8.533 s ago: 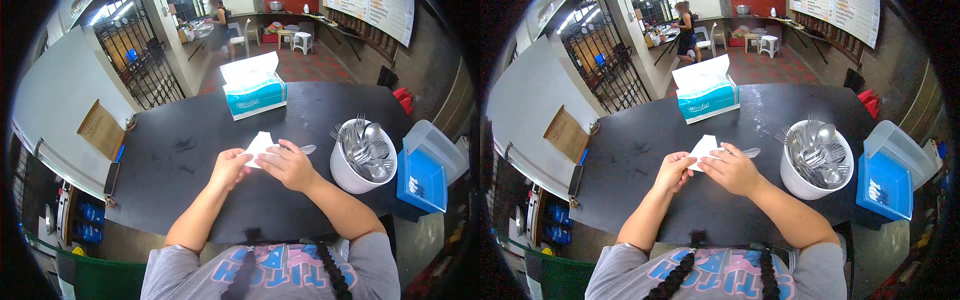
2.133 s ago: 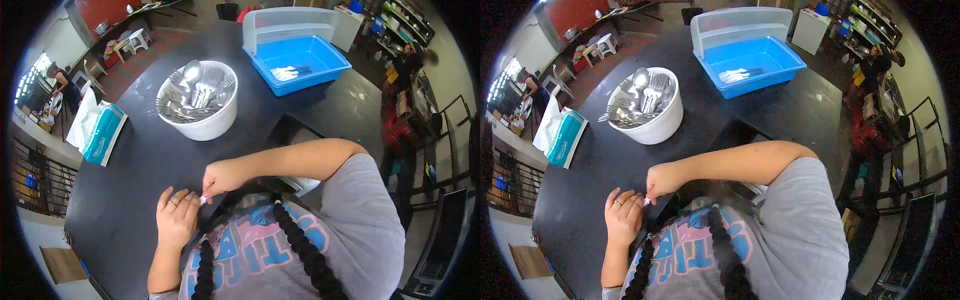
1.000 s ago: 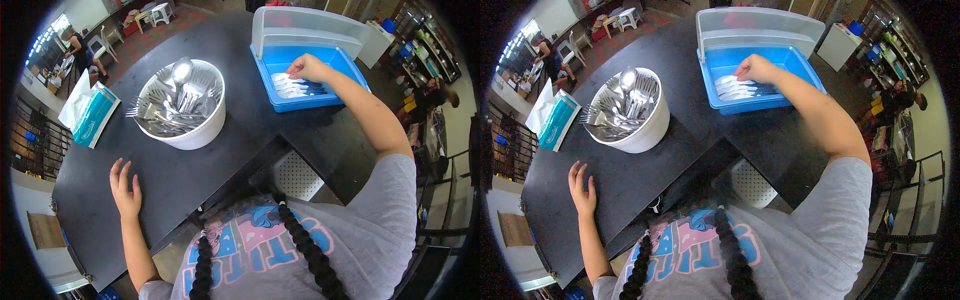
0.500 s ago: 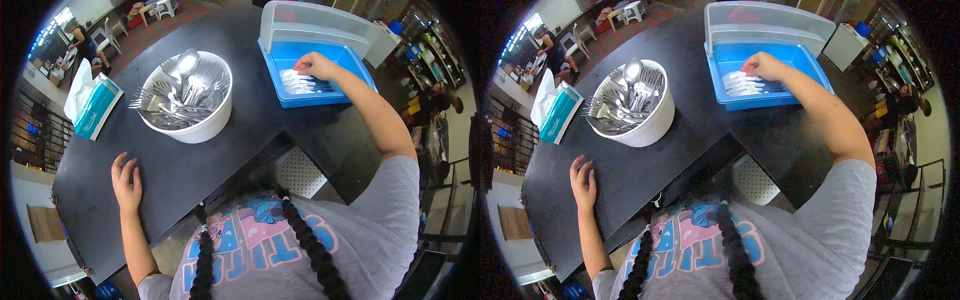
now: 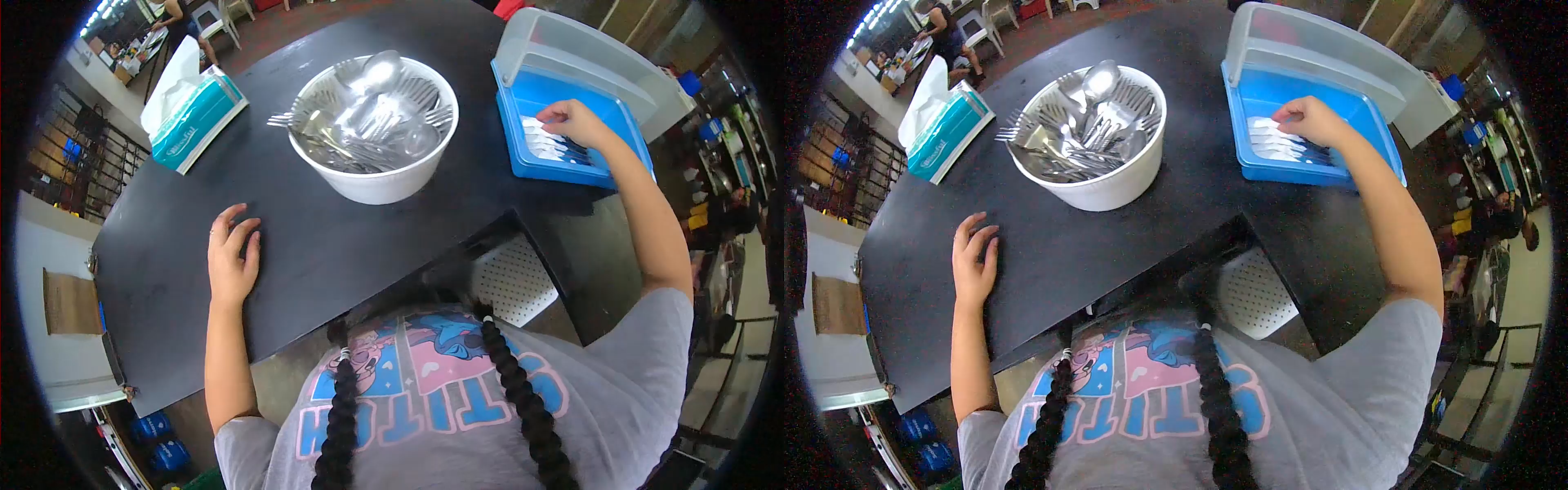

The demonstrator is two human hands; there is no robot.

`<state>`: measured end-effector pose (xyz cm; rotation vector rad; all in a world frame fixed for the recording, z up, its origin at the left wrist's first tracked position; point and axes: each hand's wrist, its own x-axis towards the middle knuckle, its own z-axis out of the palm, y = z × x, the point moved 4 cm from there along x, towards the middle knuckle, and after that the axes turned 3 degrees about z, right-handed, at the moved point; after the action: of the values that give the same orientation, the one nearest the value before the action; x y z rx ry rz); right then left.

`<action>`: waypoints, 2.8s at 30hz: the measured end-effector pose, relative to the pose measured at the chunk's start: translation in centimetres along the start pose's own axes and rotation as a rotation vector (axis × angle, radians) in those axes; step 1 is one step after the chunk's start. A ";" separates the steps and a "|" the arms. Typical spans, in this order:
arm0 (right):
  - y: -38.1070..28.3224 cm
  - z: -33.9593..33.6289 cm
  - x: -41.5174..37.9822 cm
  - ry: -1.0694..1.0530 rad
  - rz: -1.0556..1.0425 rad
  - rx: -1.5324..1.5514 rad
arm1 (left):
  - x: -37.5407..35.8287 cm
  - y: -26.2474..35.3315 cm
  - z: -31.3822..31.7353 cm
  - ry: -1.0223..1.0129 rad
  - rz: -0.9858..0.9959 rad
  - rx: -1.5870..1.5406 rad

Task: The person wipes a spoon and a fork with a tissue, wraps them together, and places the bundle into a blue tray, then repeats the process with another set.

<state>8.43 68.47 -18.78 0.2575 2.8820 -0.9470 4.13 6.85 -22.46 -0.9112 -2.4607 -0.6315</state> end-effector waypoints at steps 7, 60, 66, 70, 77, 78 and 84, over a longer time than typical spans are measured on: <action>-16.5 -2.2 -9.5 0.299 -0.160 -0.550 | 0.1 0.7 -0.6 0.001 0.056 -0.035; -33.9 0.1 -5.5 0.469 -1.150 -0.972 | 14.1 7.7 -8.3 0.162 0.303 -0.442; -32.5 3.0 -0.9 0.447 -1.315 -0.909 | 17.1 8.2 -7.1 0.058 0.277 -0.317; -32.3 2.5 0.1 0.398 -1.174 -0.714 | 19.7 7.9 -6.3 -0.063 0.192 -0.327; -31.9 -0.3 -2.6 0.286 -0.865 -0.667 | 21.8 9.1 -2.7 -0.236 0.205 -0.223; -31.8 -0.2 -2.7 0.259 -0.835 -0.662 | 22.0 9.1 -2.3 -0.245 0.199 -0.228; -29.8 1.2 -2.4 0.220 -0.784 -0.634 | 21.9 9.8 -0.9 -0.207 0.218 -0.148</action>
<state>5.21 43.80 -2.10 -0.9145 3.3147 0.0249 -3.92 23.62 -7.33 -1.3426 -2.4676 -0.6786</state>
